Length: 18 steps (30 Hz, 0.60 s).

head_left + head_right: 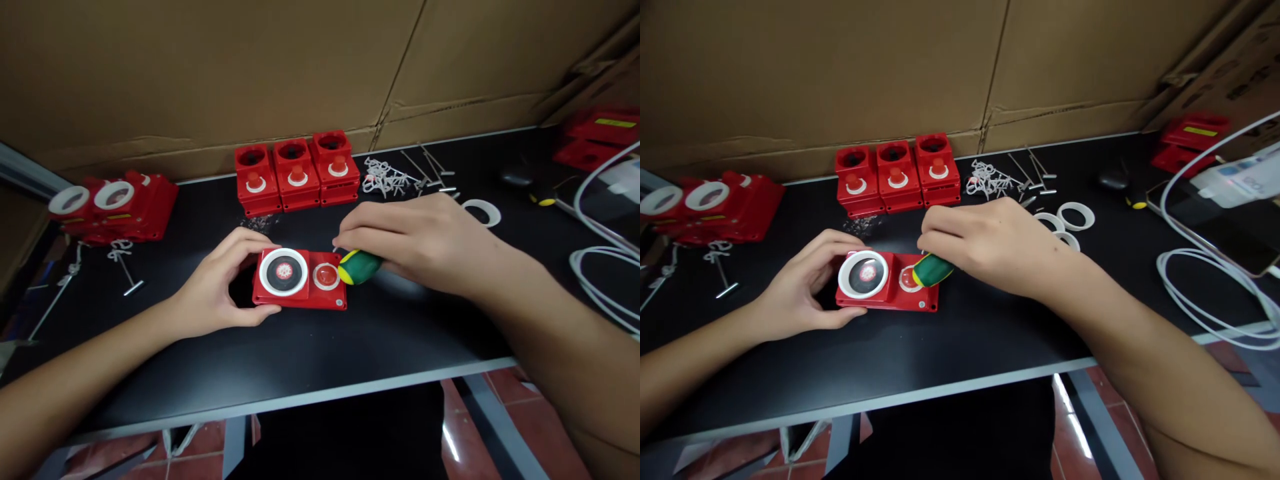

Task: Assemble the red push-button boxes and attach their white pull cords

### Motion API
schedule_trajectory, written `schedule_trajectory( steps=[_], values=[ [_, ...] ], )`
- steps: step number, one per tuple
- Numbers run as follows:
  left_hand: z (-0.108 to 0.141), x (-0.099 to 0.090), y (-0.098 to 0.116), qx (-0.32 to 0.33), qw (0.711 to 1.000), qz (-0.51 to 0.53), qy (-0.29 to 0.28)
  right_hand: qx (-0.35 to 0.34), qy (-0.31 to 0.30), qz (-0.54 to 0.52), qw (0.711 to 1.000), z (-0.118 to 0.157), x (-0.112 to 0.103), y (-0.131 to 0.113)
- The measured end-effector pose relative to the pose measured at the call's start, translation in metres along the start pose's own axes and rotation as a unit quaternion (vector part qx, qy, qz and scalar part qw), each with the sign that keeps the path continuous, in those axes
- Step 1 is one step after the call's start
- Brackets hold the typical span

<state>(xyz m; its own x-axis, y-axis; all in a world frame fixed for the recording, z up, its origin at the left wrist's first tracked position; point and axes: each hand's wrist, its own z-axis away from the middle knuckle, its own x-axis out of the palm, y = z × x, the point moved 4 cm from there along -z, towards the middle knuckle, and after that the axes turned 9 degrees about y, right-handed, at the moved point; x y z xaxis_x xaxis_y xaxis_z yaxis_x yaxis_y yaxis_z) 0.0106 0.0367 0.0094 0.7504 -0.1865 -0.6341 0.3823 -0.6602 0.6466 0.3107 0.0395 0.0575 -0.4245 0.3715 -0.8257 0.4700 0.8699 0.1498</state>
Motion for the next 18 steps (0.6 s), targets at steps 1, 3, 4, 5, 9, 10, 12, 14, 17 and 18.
schedule_trajectory(
  steps=[1,3,4,5,9,10,12,14,17,18],
  values=[
    [0.000,0.001,0.000,0.003,1.000,-0.003,0.001,-0.017,-0.001,0.008,1.000,-0.001,0.001,-0.003],
    [0.000,0.001,0.000,0.011,1.000,-0.012,0.002,-0.040,0.009,0.017,0.999,-0.004,0.001,-0.006],
    [0.000,0.002,0.000,0.015,1.000,-0.016,0.002,-0.050,0.015,0.017,0.999,-0.004,0.000,-0.007],
    [0.000,0.002,0.001,0.019,1.000,-0.018,0.001,-0.056,0.019,0.015,0.998,-0.005,-0.001,-0.007],
    [0.000,0.003,0.004,0.034,0.999,-0.020,-0.002,-0.020,0.014,-0.027,0.999,-0.002,-0.010,0.000],
    [0.000,0.004,0.004,0.035,0.999,-0.020,-0.003,0.006,0.008,-0.043,0.999,0.000,-0.012,0.003],
    [0.000,0.004,0.003,0.033,0.999,-0.023,-0.005,0.050,0.005,-0.070,0.996,0.003,-0.016,0.008],
    [0.001,0.005,0.002,0.027,0.999,-0.027,-0.006,0.065,0.003,-0.092,0.994,0.003,-0.017,0.010],
    [0.002,0.005,0.000,0.028,0.999,-0.028,-0.003,0.033,-0.008,-0.111,0.993,0.002,-0.010,0.006],
    [0.001,0.005,0.001,0.034,0.999,-0.028,-0.002,0.022,-0.012,-0.112,0.993,0.001,-0.007,0.005]
  ],
)
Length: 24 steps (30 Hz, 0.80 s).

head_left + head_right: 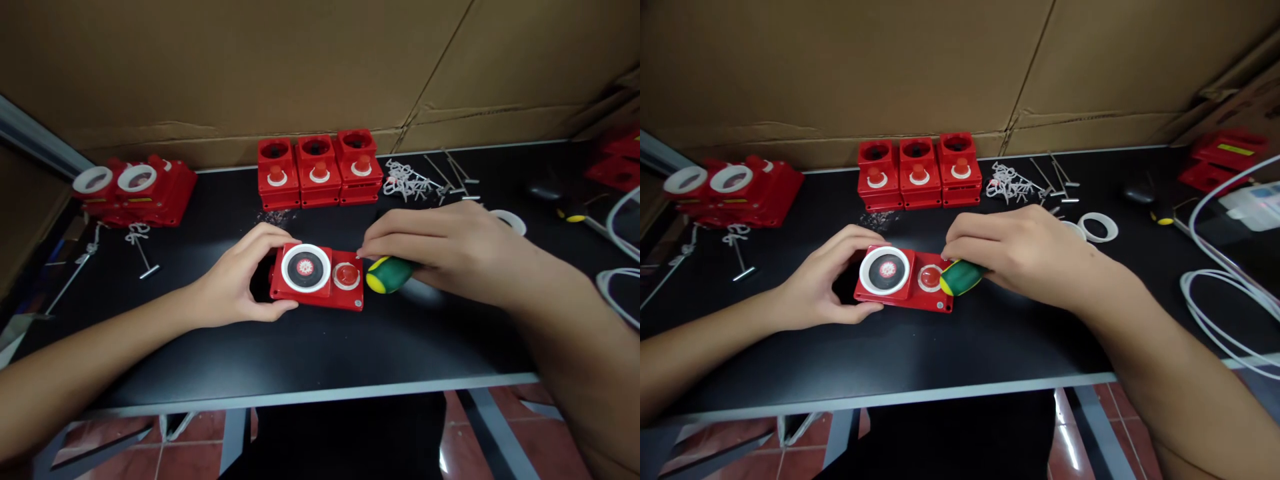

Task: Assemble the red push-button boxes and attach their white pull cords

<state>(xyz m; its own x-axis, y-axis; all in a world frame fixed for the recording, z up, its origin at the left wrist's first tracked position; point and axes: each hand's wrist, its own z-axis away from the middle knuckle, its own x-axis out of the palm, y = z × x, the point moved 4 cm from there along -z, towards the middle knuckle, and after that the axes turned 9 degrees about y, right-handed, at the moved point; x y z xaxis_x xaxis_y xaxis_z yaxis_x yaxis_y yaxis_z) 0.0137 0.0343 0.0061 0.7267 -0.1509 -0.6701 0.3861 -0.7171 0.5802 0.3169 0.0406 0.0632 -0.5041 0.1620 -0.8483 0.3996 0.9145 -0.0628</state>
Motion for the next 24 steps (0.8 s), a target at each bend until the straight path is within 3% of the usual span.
schedule_trajectory(
  steps=[6,13,16,19,24],
  values=[
    [-0.001,-0.001,0.003,0.027,1.000,-0.002,0.000,0.022,-0.002,-0.040,0.999,-0.002,0.006,0.000],
    [-0.001,0.000,0.001,0.029,1.000,-0.008,0.004,0.186,0.188,0.006,0.964,-0.007,-0.020,0.004],
    [-0.001,-0.001,0.001,0.033,0.999,-0.017,0.000,0.219,0.227,-0.099,0.944,-0.006,-0.019,0.006],
    [0.000,-0.001,0.001,0.042,0.999,-0.029,-0.006,0.269,0.239,-0.253,0.898,-0.004,-0.010,0.010],
    [0.001,-0.001,0.004,0.065,0.997,-0.039,-0.014,0.259,0.308,-0.333,0.853,-0.006,0.000,0.009]
  ],
)
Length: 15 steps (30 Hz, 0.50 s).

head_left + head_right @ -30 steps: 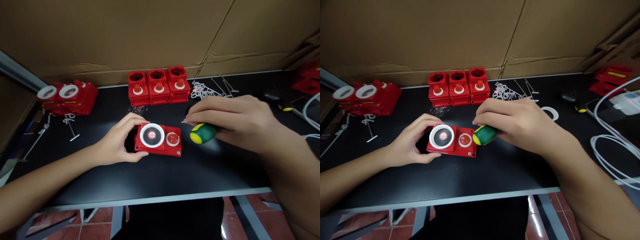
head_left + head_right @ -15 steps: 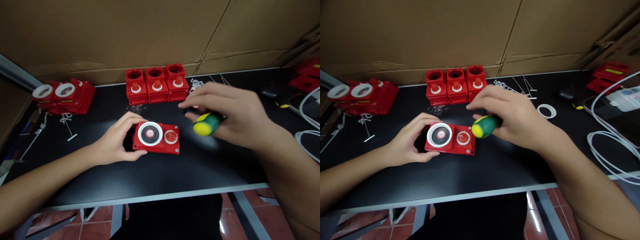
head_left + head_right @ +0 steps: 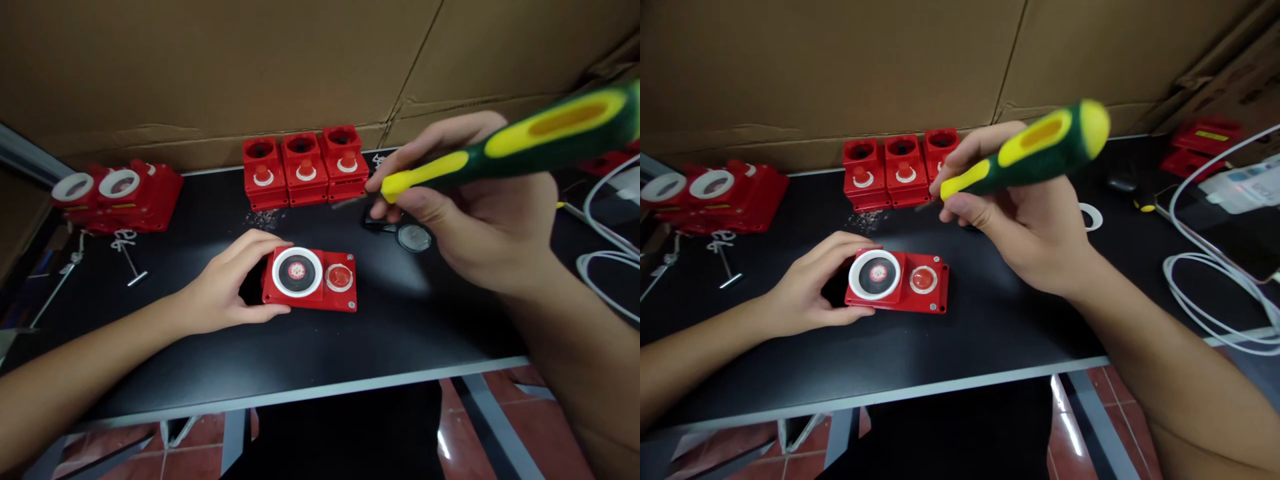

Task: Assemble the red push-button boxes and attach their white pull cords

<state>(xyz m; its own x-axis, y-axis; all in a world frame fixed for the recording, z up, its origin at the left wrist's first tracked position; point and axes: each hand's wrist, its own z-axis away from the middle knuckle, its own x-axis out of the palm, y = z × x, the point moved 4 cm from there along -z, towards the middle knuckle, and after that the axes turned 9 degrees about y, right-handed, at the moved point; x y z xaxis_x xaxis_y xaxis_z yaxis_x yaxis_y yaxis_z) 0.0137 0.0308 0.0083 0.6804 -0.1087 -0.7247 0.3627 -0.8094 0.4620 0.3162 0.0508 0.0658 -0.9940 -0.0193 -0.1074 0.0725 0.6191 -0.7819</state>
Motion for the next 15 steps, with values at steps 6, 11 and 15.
schedule_trajectory(
  steps=[6,11,15],
  values=[
    [0.000,0.000,-0.001,0.000,1.000,0.005,0.000,-0.042,0.000,-0.078,0.996,0.004,0.007,-0.004],
    [-0.001,0.001,0.000,-0.005,1.000,0.003,-0.007,-0.002,-0.032,-0.032,0.999,0.009,0.011,-0.005],
    [-0.001,0.000,0.000,0.000,1.000,0.005,-0.004,0.011,-0.058,-0.002,0.998,0.012,0.011,0.000]
  ],
)
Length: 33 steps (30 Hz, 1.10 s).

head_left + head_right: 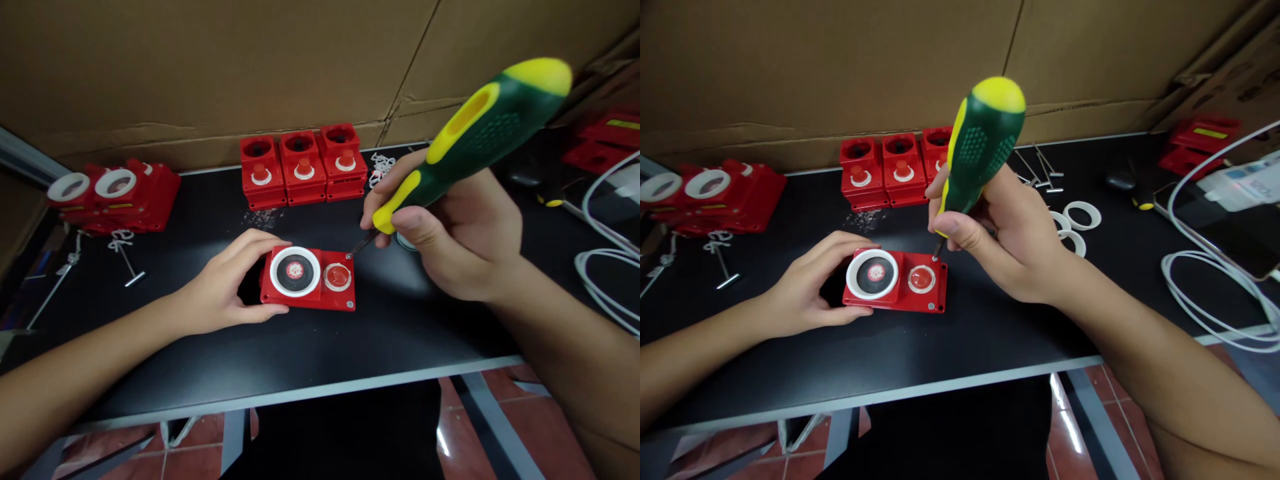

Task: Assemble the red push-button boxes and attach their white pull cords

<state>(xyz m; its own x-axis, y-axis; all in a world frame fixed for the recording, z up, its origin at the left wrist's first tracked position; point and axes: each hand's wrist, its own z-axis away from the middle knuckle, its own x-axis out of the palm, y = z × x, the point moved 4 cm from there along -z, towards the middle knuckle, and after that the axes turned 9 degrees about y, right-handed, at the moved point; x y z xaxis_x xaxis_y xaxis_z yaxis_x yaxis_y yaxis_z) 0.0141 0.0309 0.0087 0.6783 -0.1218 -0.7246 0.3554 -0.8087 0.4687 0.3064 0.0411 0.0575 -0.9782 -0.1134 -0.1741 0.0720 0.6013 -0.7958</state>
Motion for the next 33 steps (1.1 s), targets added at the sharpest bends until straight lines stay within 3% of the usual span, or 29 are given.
schedule_trajectory(
  steps=[6,15,19,22,26,33],
  values=[
    [0.001,0.000,-0.001,-0.005,1.000,0.001,-0.003,-0.009,-0.027,0.018,0.999,0.000,-0.003,0.004],
    [0.000,0.001,-0.001,-0.013,1.000,0.001,-0.008,-0.091,-0.127,0.089,0.984,-0.002,-0.007,-0.005],
    [0.001,0.001,-0.001,-0.007,1.000,-0.001,-0.003,-0.078,-0.165,0.090,0.979,-0.004,-0.010,-0.009],
    [0.000,0.002,-0.001,-0.003,1.000,-0.006,-0.007,-0.070,-0.170,0.094,0.978,-0.007,-0.012,-0.011],
    [0.000,0.002,0.000,-0.001,1.000,-0.007,-0.006,-0.122,-0.154,0.154,0.968,-0.008,-0.015,-0.015],
    [0.001,0.000,-0.002,-0.009,1.000,0.000,-0.007,-0.011,-0.130,0.058,0.990,-0.008,-0.014,-0.013]
  ],
)
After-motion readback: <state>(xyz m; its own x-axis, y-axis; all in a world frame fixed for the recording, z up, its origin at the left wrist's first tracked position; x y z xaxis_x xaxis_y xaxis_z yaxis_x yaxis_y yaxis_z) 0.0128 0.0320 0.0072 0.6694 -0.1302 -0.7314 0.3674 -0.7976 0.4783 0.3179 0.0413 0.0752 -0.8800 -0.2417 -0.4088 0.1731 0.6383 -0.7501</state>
